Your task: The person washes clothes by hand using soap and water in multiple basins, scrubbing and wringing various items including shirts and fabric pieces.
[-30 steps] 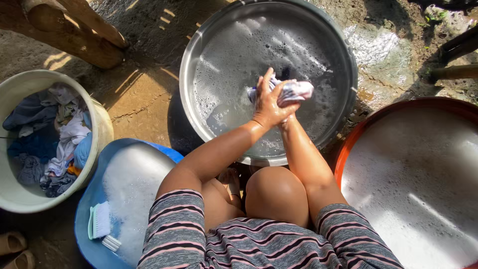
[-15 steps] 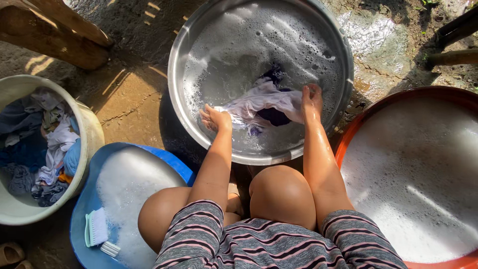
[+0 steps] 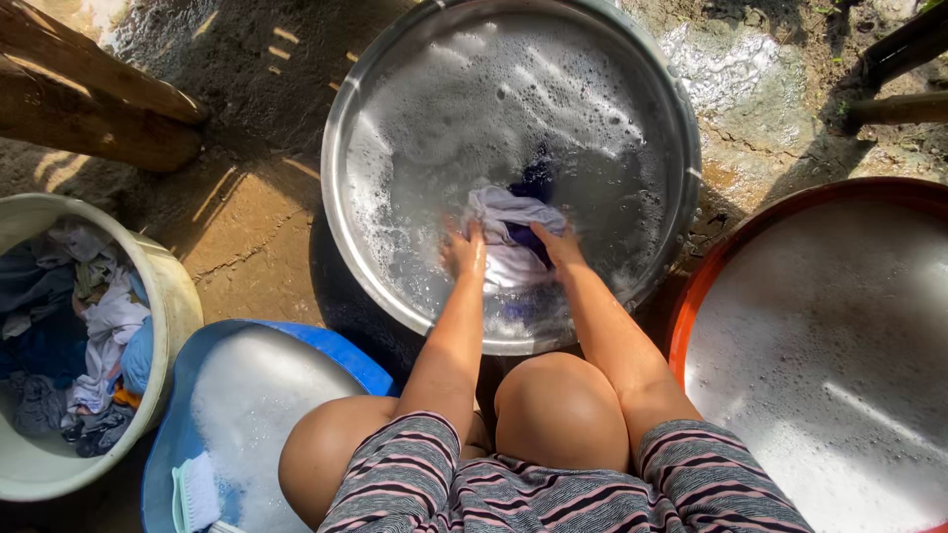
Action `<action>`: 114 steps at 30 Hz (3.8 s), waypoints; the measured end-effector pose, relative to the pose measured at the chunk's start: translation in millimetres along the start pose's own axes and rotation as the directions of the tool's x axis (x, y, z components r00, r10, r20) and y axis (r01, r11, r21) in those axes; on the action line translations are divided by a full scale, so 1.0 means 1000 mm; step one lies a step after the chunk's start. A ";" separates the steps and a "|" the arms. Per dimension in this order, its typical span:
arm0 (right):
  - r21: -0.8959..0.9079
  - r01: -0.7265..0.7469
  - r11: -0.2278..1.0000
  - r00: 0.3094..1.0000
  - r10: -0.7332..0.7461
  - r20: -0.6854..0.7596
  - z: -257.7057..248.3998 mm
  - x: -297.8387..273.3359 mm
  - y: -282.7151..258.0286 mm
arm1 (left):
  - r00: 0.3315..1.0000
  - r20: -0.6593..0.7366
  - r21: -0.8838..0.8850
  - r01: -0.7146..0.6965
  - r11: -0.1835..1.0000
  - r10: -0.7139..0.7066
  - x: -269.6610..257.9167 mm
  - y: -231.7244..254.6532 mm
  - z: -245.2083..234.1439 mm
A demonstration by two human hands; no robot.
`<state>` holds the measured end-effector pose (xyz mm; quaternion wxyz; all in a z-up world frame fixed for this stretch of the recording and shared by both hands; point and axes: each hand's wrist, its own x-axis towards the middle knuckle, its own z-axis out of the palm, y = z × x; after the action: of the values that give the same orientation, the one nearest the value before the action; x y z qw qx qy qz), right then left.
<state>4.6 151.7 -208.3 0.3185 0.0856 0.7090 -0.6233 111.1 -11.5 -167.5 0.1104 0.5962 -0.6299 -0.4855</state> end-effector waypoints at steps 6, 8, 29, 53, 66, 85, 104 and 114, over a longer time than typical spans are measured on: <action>0.222 -0.393 0.892 0.910 0.343 0.231 0.027 -0.009 -0.034 | 0.582 -0.077 -0.182 -0.807 0.562 0.810 -0.065 -0.007 0.063; 0.068 -0.389 0.919 0.909 0.370 0.193 0.024 -0.011 -0.063 | 0.401 -0.148 -0.070 -0.916 0.395 0.904 -0.053 0.022 0.060; -0.594 0.275 0.756 0.954 -0.292 0.070 -0.005 -0.020 -0.006 | 0.884 0.461 0.745 -0.338 0.575 -0.077 -0.036 0.016 -0.016; -0.414 0.273 0.868 0.951 -0.178 0.254 -0.027 -0.049 -0.123 | 0.974 0.078 0.538 -0.221 0.813 0.213 -0.037 0.078 -0.071; -0.544 0.159 0.824 0.935 0.051 0.351 -0.021 -0.007 -0.032 | 0.775 0.462 -0.052 -0.461 0.886 0.431 0.052 0.007 -0.005; -0.279 0.128 0.952 0.925 -0.013 0.380 0.012 -0.005 -0.005 | 0.816 0.178 0.464 -0.562 0.684 0.549 0.000 0.054 0.005; 0.343 -0.154 0.927 0.969 0.074 0.235 0.002 -0.005 -0.042 | 0.713 -0.083 0.381 -0.624 0.683 0.697 -0.013 0.028 0.003; 0.120 -0.015 0.993 0.941 -0.027 0.338 0.018 -0.021 -0.043 | 0.629 0.148 0.345 -0.756 0.556 0.764 -0.016 0.064 0.003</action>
<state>4.9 132.1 -160.7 0.4280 -0.0060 0.6048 -0.6716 72.1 -7.7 -114.2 0.1985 0.2801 -0.9040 -0.2547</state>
